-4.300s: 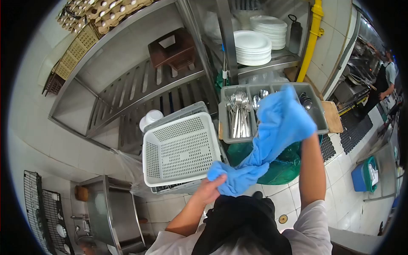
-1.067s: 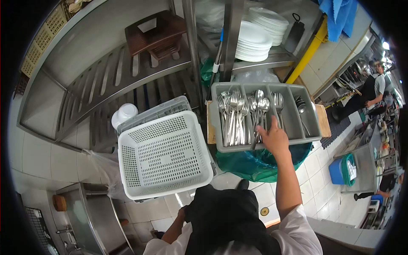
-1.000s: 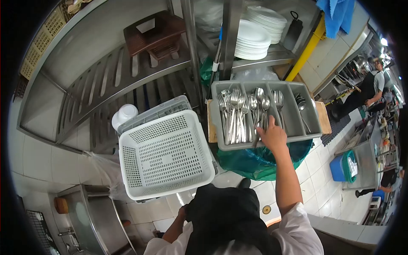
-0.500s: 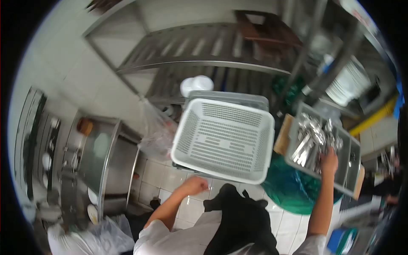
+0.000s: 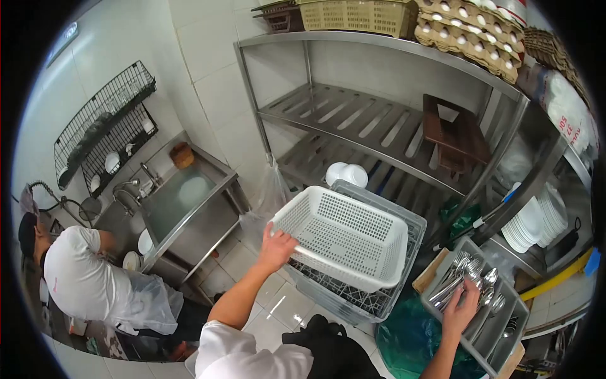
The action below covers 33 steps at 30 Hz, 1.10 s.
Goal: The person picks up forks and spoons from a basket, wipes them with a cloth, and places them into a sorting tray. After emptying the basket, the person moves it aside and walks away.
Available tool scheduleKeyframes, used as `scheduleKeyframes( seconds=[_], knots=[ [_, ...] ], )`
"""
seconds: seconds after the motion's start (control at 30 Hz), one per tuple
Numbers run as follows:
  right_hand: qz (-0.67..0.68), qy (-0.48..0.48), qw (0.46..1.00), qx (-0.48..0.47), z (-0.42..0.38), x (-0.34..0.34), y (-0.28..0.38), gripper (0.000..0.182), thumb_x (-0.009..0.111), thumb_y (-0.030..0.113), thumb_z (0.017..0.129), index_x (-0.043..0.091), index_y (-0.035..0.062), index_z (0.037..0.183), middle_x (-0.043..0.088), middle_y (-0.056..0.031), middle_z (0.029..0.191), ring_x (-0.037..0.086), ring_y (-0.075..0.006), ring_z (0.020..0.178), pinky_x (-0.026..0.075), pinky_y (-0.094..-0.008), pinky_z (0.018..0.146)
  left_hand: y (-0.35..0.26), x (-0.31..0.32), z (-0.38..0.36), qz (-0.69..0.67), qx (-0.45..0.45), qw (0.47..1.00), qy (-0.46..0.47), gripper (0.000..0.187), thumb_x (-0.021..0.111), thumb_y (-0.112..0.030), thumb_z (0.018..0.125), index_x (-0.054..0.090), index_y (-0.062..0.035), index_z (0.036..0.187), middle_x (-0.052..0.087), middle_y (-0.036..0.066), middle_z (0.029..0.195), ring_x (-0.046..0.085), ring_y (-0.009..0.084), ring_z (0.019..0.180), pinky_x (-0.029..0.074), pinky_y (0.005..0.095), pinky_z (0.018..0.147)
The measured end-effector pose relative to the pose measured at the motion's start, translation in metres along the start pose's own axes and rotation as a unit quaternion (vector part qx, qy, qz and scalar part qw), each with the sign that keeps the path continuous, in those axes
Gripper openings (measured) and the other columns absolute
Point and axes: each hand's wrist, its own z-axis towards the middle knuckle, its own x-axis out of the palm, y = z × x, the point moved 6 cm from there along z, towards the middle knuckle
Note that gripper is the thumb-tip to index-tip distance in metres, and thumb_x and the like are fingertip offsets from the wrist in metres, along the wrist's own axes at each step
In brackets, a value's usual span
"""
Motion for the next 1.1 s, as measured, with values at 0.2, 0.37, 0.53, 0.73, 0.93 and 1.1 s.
scheduleKeyframes(
  seconds=[0.2,0.37,0.53,0.73,0.93,1.1],
  knots=[
    [0.075,-0.038,0.985,0.152,-0.055,-0.018,-0.022,0.013,0.053,0.004,0.09,0.059,-0.0023,0.099,0.061,-0.0145,0.096,0.058,-0.0233,0.086,0.046,-0.0325,0.08,0.019,-0.138,0.048,0.084,-0.037,0.971,-0.22,0.026,0.064,-0.005,0.064,0.063,-0.0091,0.09,0.057,0.004,0.078,0.054,0.0231,0.087,0.036,0.0451,0.087],
    [0.146,0.006,0.967,0.209,-0.11,0.02,0.0,0.009,0.056,0.006,0.089,0.063,0.0011,0.093,0.065,-0.0122,0.085,0.061,-0.023,0.075,0.049,-0.032,0.07,0.044,-0.153,0.144,0.17,-0.093,0.942,-0.274,0.033,0.064,-0.003,0.067,0.064,-0.0133,0.098,0.059,0.005,0.083,0.055,0.0242,0.086,0.037,0.0412,0.081],
    [0.182,0.101,0.959,0.189,-0.137,0.057,0.055,0.009,0.062,0.004,0.084,0.065,0.0045,0.093,0.066,-0.014,0.083,0.064,-0.0306,0.072,0.052,-0.0345,0.064,0.103,-0.091,0.248,0.145,-0.007,0.944,-0.295,0.029,0.07,-0.007,0.07,0.067,-0.0145,0.098,0.065,0.004,0.089,0.059,0.0221,0.091,0.039,0.0404,0.083],
    [0.069,0.071,0.926,0.364,-0.191,0.073,0.09,0.012,0.059,0.009,0.086,0.065,0.0058,0.095,0.065,-0.0138,0.083,0.064,-0.0317,0.075,0.052,-0.0385,0.066,0.182,-0.002,0.342,0.179,-0.15,0.946,-0.226,0.038,0.062,-0.014,0.076,0.062,-0.016,0.114,0.067,0.005,0.096,0.06,0.0254,0.095,0.043,0.0451,0.077],
    [-0.044,-0.095,0.857,0.505,-0.221,0.033,0.147,0.019,0.057,0.01,0.087,0.064,0.0066,0.104,0.065,-0.0148,0.087,0.063,-0.0307,0.076,0.051,-0.0371,0.069,0.21,0.042,0.416,0.246,-0.166,0.919,-0.261,0.032,0.053,-0.026,0.088,0.061,-0.0166,0.118,0.065,0.005,0.104,0.062,0.0266,0.092,0.044,0.0464,0.075],
    [-0.239,-0.284,0.787,0.494,-0.284,-0.046,0.197,0.018,0.058,0.004,0.086,0.063,0.0027,0.103,0.066,-0.0138,0.089,0.065,-0.0244,0.074,0.052,-0.0314,0.065,0.027,0.03,0.346,-0.202,0.127,0.87,-0.431,0.029,0.049,-0.025,0.096,0.06,-0.0042,0.114,0.063,0.012,0.106,0.061,0.0272,0.086,0.048,0.0416,0.077]
  ],
)
